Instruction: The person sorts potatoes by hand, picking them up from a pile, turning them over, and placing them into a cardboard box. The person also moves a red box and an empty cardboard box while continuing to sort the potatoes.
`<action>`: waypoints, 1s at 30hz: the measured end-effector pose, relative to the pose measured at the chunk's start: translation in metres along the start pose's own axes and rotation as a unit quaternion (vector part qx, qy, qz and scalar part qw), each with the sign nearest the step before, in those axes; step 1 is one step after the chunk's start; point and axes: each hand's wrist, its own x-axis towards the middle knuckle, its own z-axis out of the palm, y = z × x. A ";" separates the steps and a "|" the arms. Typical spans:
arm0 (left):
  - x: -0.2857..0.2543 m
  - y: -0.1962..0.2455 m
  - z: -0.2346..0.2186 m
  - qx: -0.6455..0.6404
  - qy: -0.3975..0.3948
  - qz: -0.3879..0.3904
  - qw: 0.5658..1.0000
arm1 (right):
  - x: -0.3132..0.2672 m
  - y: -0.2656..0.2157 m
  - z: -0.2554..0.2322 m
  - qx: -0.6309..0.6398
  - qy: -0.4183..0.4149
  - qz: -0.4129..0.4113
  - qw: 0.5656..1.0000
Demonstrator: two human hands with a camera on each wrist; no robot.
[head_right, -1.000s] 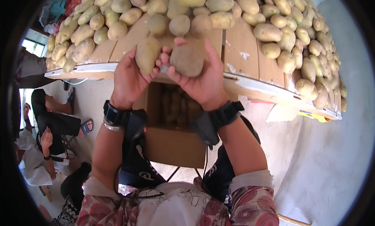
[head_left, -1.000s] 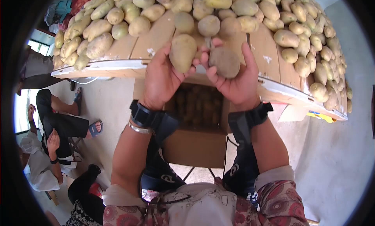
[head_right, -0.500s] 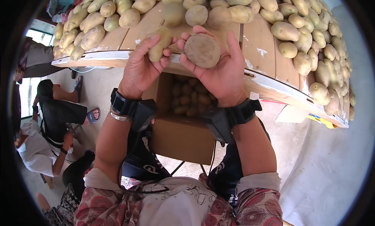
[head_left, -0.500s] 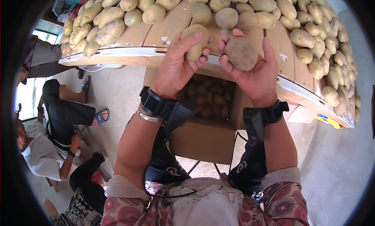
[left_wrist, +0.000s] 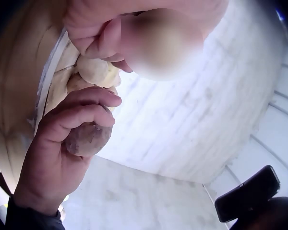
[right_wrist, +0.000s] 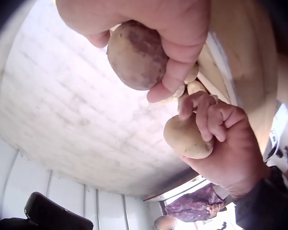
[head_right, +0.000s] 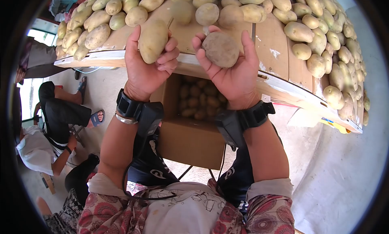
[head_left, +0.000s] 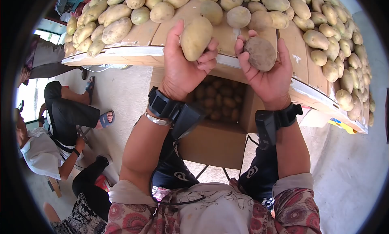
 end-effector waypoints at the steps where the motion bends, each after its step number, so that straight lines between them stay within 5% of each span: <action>1: -0.001 0.000 0.002 -0.007 0.044 -0.003 0.999 | 0.000 0.001 0.000 0.002 -0.001 0.001 1.000; 10: -0.005 -0.008 0.004 0.100 0.046 0.026 0.994 | 0.000 -0.003 0.000 0.010 -0.005 -0.018 1.000; 12: -0.006 -0.006 0.007 0.095 -0.017 0.016 0.995 | -0.001 -0.002 0.001 0.018 -0.006 -0.014 1.000; 25: 0.004 -0.014 0.005 0.077 0.045 0.030 0.996 | 0.001 -0.003 -0.005 0.009 0.005 -0.026 1.000; 27: 0.007 -0.011 -0.014 0.088 -0.063 -0.011 0.994 | -0.002 -0.003 -0.009 -0.011 0.002 -0.046 0.999; 30: 0.007 -0.014 -0.008 0.136 0.002 0.005 0.991 | -0.005 -0.011 -0.007 -0.019 -0.031 -0.046 0.998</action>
